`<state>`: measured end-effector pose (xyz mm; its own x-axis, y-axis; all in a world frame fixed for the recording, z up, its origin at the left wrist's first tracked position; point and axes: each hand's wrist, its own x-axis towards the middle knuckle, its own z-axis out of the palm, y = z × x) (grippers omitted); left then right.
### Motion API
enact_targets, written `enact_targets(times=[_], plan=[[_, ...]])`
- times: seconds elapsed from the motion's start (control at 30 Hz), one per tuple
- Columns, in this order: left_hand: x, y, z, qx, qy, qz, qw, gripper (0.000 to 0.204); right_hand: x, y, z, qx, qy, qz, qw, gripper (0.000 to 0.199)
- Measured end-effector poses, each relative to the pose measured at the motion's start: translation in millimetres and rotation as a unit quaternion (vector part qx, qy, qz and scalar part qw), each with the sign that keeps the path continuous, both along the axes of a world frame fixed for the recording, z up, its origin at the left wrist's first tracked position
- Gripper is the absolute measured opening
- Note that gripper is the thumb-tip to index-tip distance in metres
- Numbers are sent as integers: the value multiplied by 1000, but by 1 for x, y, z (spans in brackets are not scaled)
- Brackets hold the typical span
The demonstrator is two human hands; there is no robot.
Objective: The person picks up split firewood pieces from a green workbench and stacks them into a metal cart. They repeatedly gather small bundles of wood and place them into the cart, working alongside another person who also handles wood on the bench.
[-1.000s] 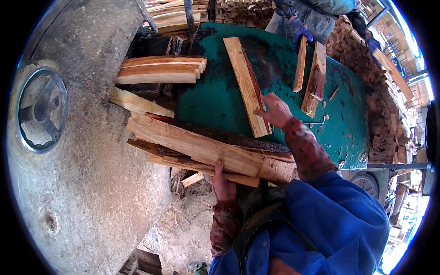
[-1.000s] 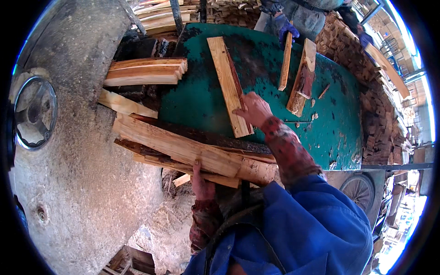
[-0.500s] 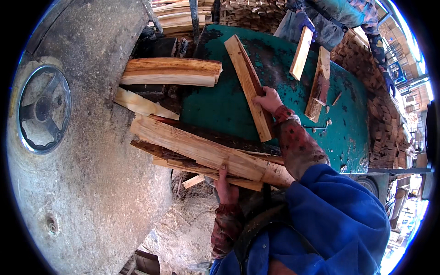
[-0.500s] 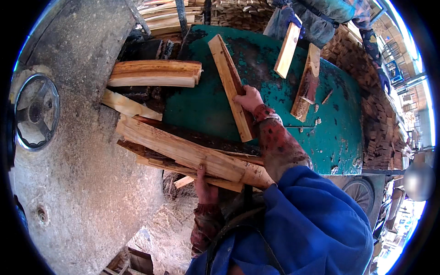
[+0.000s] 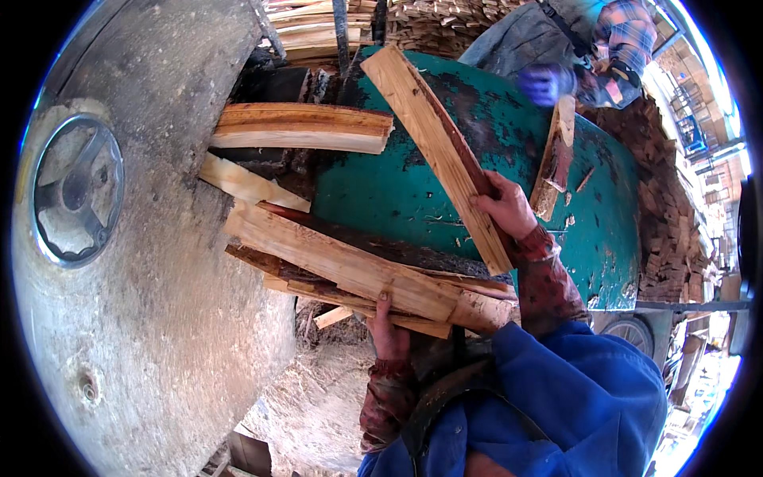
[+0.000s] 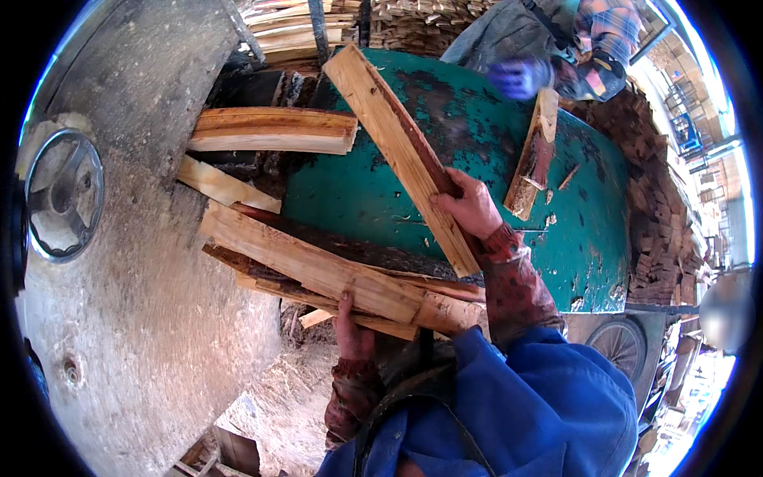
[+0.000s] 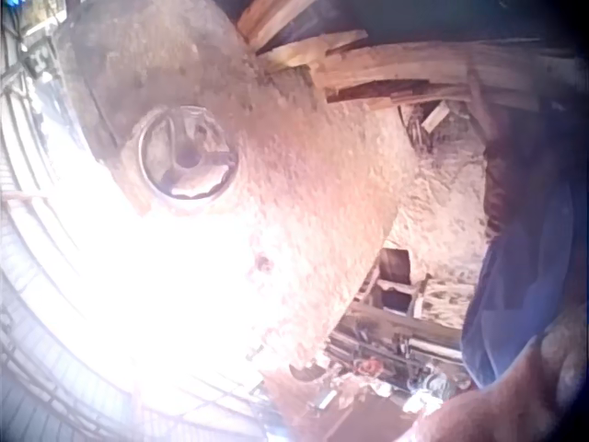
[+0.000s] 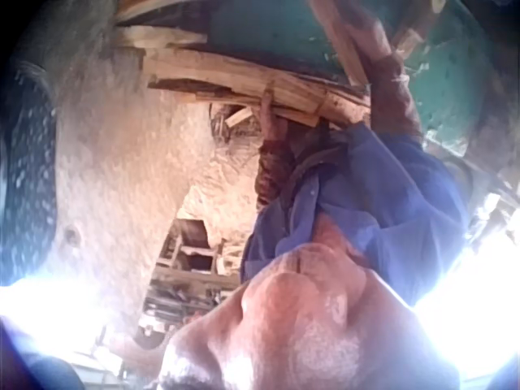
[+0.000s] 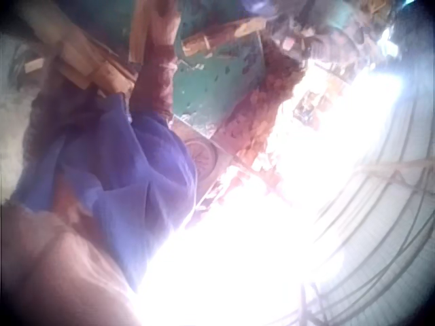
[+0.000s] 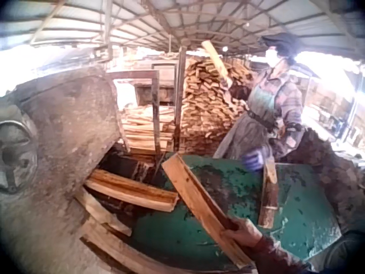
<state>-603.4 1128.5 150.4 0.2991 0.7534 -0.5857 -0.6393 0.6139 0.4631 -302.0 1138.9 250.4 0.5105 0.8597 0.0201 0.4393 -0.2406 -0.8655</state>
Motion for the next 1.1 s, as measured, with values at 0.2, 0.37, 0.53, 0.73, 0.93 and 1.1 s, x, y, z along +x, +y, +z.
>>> enact_targets(times=[0.2,0.37,0.53,0.73,0.93,1.1], plan=[[-1,4,17,-14,-1,8,1000,62,-39,-7,24,30,-140,120,982,49],[-5,1,-2,-14,-14,-6,1000,60,-77,-5,22,41,-146,168,974,43],[-2,1,4,7,-20,5,1000,58,-99,-14,-3,-5,-214,271,939,47],[0,3,12,-9,-28,18,999,57,-106,-30,-9,-17,-237,323,916,57],[-2,4,11,-36,-13,13,999,59,-115,-23,-1,-38,-198,287,936,53],[-1,2,7,-7,-24,11,1000,63,-103,-13,-4,-32,-166,269,948,40]])
